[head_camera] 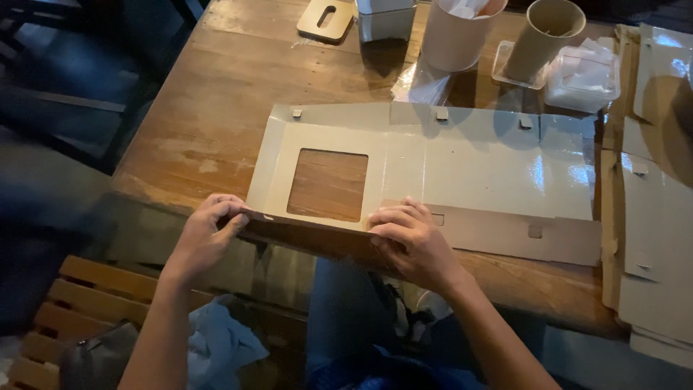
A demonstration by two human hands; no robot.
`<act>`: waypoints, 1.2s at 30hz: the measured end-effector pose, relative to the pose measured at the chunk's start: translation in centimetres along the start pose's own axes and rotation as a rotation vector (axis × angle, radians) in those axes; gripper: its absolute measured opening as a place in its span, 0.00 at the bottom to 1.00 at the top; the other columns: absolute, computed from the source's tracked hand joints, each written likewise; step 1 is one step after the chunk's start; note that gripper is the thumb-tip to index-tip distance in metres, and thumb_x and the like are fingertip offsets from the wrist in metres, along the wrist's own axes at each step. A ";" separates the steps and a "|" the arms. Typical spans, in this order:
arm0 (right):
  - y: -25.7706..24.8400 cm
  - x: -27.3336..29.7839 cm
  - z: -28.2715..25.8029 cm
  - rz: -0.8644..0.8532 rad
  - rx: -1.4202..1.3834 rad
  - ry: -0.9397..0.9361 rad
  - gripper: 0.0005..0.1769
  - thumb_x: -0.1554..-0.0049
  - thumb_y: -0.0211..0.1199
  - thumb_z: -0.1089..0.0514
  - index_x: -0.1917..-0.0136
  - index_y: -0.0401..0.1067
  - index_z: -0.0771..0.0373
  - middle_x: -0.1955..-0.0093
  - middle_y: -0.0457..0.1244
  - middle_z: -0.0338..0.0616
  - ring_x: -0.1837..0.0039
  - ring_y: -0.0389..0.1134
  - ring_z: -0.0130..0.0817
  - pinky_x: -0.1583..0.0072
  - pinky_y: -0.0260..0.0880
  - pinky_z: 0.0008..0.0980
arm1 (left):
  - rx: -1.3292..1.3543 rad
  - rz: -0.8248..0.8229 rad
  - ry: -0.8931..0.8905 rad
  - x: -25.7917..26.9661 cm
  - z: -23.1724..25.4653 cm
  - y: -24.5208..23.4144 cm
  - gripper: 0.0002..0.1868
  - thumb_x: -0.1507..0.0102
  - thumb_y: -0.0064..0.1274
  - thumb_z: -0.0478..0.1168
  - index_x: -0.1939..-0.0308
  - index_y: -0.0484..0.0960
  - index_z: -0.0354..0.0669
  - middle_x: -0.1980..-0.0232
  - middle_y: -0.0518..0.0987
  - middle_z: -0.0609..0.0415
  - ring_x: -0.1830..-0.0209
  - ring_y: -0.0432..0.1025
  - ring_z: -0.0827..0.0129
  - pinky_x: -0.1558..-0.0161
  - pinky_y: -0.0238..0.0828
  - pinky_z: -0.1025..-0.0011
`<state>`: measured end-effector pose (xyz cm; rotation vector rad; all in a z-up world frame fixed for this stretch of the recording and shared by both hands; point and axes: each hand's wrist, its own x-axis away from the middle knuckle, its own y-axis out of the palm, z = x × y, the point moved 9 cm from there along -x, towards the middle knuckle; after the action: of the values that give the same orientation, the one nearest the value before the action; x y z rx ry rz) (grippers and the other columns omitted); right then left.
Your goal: Folding a flat cardboard cutout into a finished box with a clear window by following pre-scored lines and tucking tabs.
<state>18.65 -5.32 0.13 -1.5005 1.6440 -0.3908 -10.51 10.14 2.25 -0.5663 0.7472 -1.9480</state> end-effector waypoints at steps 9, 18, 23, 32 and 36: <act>-0.1 0.2 -0.1 0.008 0.030 -0.015 0.07 0.42 0.69 0.52 0.49 0.82 0.44 0.41 0.71 0.38 0.35 0.69 0.39 0.27 0.54 0.59 | -0.070 0.109 -0.032 -0.6 -2.0 0.4 0.13 0.36 0.62 0.49 0.59 0.85 0.42 0.48 0.77 0.48 0.43 0.73 0.47 0.39 0.66 0.46; 0.5 0.4 0.3 -0.037 0.086 0.001 0.08 0.43 0.69 0.52 0.49 0.81 0.42 0.38 0.69 0.32 0.33 0.67 0.37 0.26 0.54 0.59 | -0.151 0.137 -0.079 -0.8 -0.9 0.2 0.24 0.42 0.68 0.59 0.54 0.82 0.46 0.45 0.72 0.50 0.40 0.69 0.47 0.37 0.58 0.37; 0.2 0.2 -0.3 -0.048 0.115 0.009 0.08 0.44 0.69 0.53 0.50 0.80 0.41 0.38 0.69 0.31 0.33 0.67 0.36 0.26 0.54 0.58 | -0.184 0.129 -0.118 -1.2 -1.2 0.3 0.27 0.43 0.68 0.61 0.52 0.80 0.47 0.43 0.70 0.49 0.37 0.67 0.43 0.37 0.55 0.33; 0.0 0.2 -0.4 -0.052 0.114 0.006 0.07 0.43 0.68 0.54 0.51 0.80 0.43 0.38 0.69 0.32 0.32 0.67 0.38 0.26 0.54 0.57 | -0.260 -0.021 -0.215 -2.0 -1.1 -0.6 0.31 0.44 0.66 0.63 0.47 0.79 0.50 0.38 0.69 0.47 0.32 0.65 0.45 0.34 0.51 0.33; -0.1 0.2 -0.4 -0.047 0.096 0.008 0.07 0.44 0.69 0.54 0.50 0.80 0.44 0.38 0.69 0.33 0.32 0.67 0.38 0.26 0.54 0.57 | -0.270 -0.088 -0.272 -1.7 -0.4 -1.0 0.26 0.40 0.64 0.59 0.45 0.79 0.51 0.36 0.70 0.47 0.31 0.65 0.47 0.33 0.52 0.36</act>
<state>18.38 -5.62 0.38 -1.4697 1.5761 -0.4957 -10.64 12.13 2.51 -1.0218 0.8260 -1.8107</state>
